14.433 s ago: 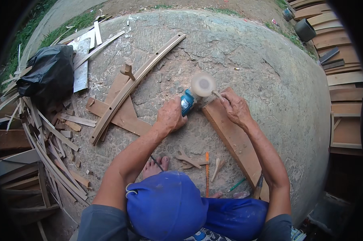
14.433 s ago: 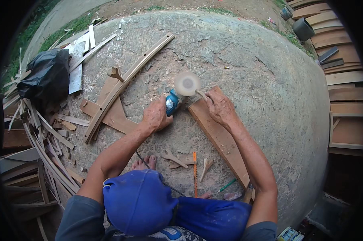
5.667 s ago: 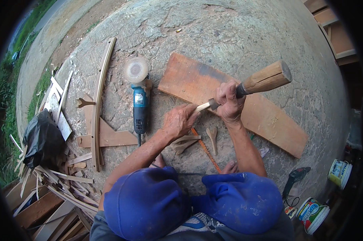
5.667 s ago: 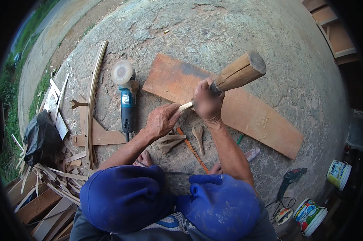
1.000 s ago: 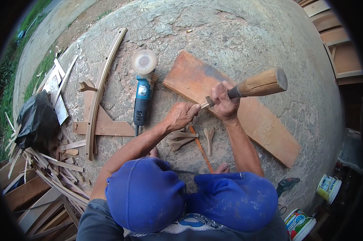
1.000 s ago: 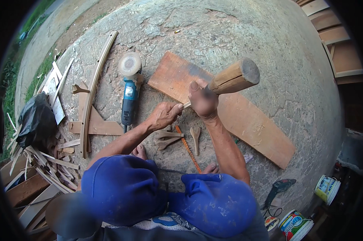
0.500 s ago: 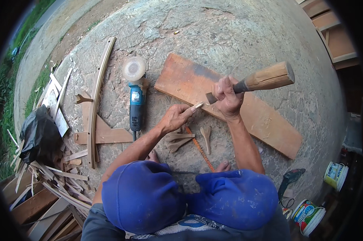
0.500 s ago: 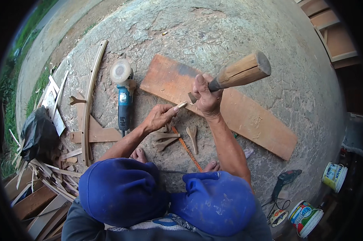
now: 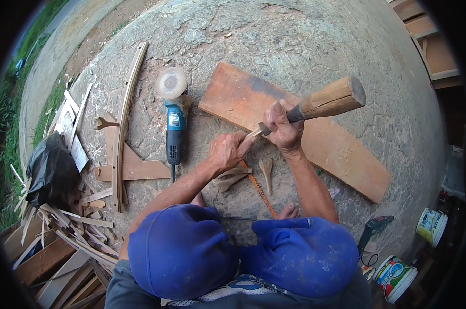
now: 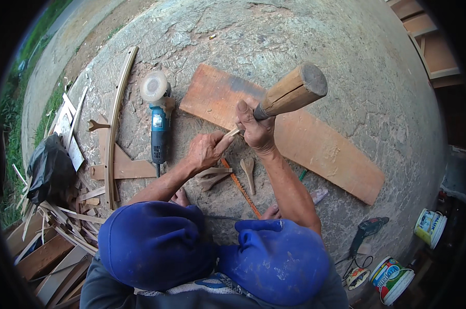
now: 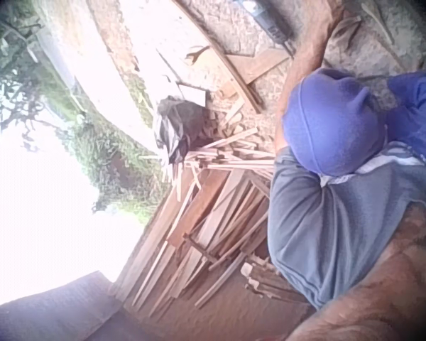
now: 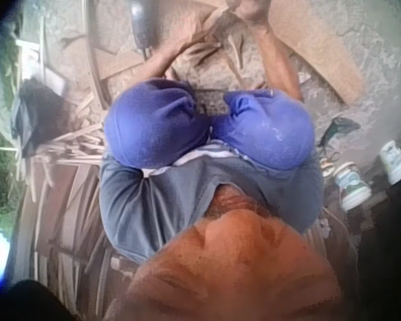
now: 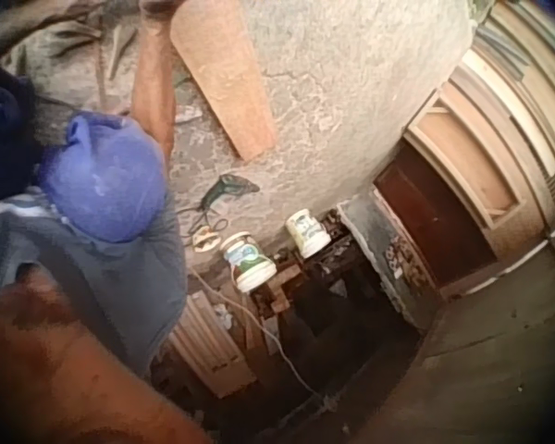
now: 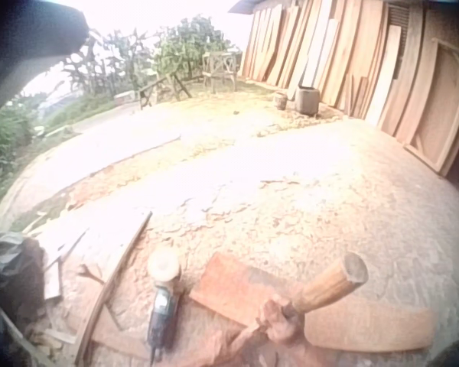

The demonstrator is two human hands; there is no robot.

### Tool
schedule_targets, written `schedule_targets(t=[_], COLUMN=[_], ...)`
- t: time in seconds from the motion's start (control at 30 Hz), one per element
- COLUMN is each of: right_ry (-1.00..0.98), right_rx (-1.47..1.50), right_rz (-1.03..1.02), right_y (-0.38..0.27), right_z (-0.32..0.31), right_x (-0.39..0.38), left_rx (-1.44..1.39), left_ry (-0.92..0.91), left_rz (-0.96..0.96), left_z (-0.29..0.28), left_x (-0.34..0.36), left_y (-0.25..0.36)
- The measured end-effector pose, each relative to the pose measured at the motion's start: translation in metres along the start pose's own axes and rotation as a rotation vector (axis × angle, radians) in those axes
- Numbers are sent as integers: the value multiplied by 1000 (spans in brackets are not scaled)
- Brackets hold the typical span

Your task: The person carves a small wooden piece using a chisel and mallet, then smooths it with a power sander. They fit the carved piece into a slot on a larger wooden frame and continue refining the shape.

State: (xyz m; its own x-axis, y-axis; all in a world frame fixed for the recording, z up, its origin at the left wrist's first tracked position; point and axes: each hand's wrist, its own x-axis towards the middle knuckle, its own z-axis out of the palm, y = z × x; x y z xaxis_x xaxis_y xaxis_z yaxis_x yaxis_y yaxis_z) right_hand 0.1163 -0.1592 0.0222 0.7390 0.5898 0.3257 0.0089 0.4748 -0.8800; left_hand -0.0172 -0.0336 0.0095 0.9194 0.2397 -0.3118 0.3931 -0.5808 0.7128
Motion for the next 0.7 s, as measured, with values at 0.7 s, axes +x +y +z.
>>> schedule_targets(t=[0.7], right_ry=[84], right_rx=[-33], right_rz=[126], right_y=[-9], right_z=[7], right_x=[1], left_rx=[135], left_ry=[38], left_rz=[57], left_z=[1], left_x=[-2], left_y=[1])
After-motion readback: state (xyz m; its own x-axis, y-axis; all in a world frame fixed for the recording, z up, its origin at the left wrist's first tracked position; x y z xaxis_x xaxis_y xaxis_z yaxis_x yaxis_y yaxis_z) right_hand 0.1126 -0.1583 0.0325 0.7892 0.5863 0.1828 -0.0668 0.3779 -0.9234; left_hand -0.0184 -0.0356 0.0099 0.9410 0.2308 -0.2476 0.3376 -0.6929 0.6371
